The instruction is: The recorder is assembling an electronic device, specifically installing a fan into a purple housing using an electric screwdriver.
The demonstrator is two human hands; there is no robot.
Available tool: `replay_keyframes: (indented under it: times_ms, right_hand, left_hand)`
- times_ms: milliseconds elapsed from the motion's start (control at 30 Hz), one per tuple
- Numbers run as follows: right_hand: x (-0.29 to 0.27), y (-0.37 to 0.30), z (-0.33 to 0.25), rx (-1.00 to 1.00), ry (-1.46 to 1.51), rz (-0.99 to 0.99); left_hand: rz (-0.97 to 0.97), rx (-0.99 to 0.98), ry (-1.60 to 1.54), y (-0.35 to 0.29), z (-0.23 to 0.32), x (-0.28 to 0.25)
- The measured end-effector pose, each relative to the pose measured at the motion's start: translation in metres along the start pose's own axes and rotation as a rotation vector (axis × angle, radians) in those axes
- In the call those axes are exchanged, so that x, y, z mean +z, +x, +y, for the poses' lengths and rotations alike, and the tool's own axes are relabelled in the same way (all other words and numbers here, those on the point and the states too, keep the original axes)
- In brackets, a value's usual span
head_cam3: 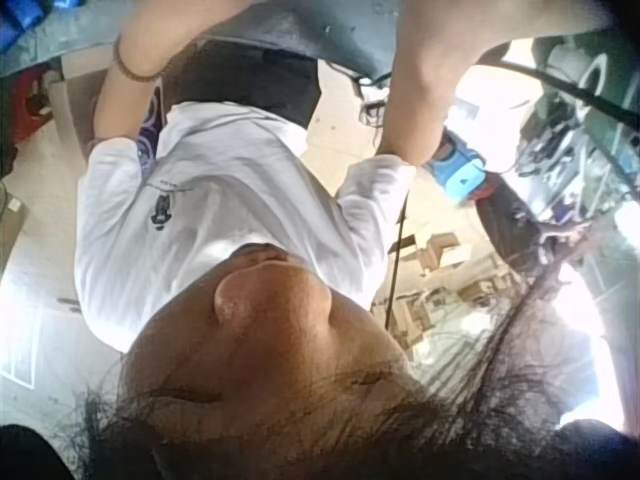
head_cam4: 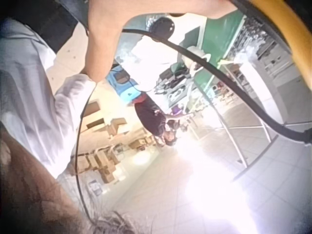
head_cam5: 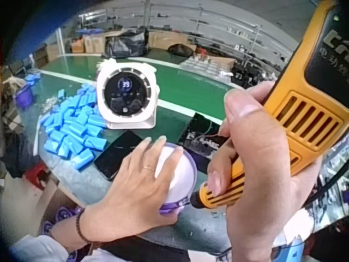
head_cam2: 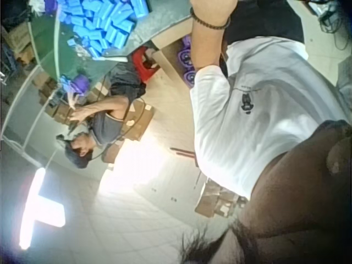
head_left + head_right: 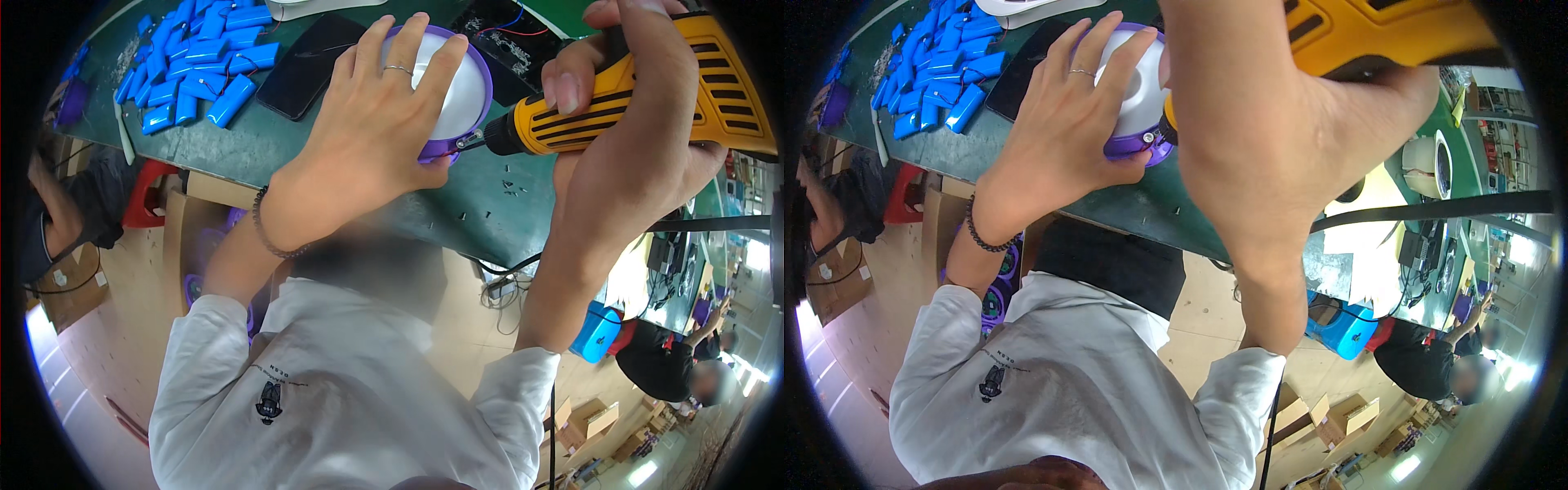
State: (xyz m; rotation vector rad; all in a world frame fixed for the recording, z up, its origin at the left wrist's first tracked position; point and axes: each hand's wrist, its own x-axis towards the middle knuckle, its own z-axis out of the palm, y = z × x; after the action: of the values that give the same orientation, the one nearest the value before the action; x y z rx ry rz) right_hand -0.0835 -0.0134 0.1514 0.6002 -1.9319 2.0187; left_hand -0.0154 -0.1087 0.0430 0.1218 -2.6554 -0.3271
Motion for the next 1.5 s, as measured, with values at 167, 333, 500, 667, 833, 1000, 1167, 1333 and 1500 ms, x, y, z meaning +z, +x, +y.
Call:
replay_keyframes:
  times_ms: [167,333,500,667,833,1000,1167,1333,1500]
  right_hand:
    - [0.002,0.001,0.001,-0.015,-0.022,-0.022]
    - [0.000,-0.001,0.000,-0.027,-0.037,-0.049]
    - [0.001,0.000,0.003,-0.034,-0.050,-0.066]
    - [-0.005,0.019,0.022,-0.138,0.029,-0.168]
    - [-0.009,0.024,0.032,-0.186,0.042,-0.259]
    - [-0.001,0.017,0.017,-0.168,0.013,-0.217]
    - [-0.011,0.013,0.020,-0.151,0.035,-0.240]
    - [-0.020,0.005,0.028,-0.137,0.214,-0.183]
    - [-0.023,0.006,0.031,-0.166,0.243,-0.106]
  left_hand:
    - [0.002,-0.005,-0.002,0.000,0.001,0.000]
    - [0.021,0.000,-0.006,0.000,-0.001,0.000]
    - [0.084,0.006,-0.011,-0.002,-0.001,0.003]
    - [0.089,0.006,0.000,-0.002,0.000,0.000]
    - [-0.078,-0.095,-0.173,0.004,0.005,-0.026]
    - [0.077,0.000,0.016,-0.001,0.000,0.002]
    - [0.072,-0.002,0.026,0.000,0.001,0.003]
    - [0.027,0.002,0.029,0.000,0.002,0.002]
    - [0.042,-0.031,0.003,-0.004,0.003,0.006]
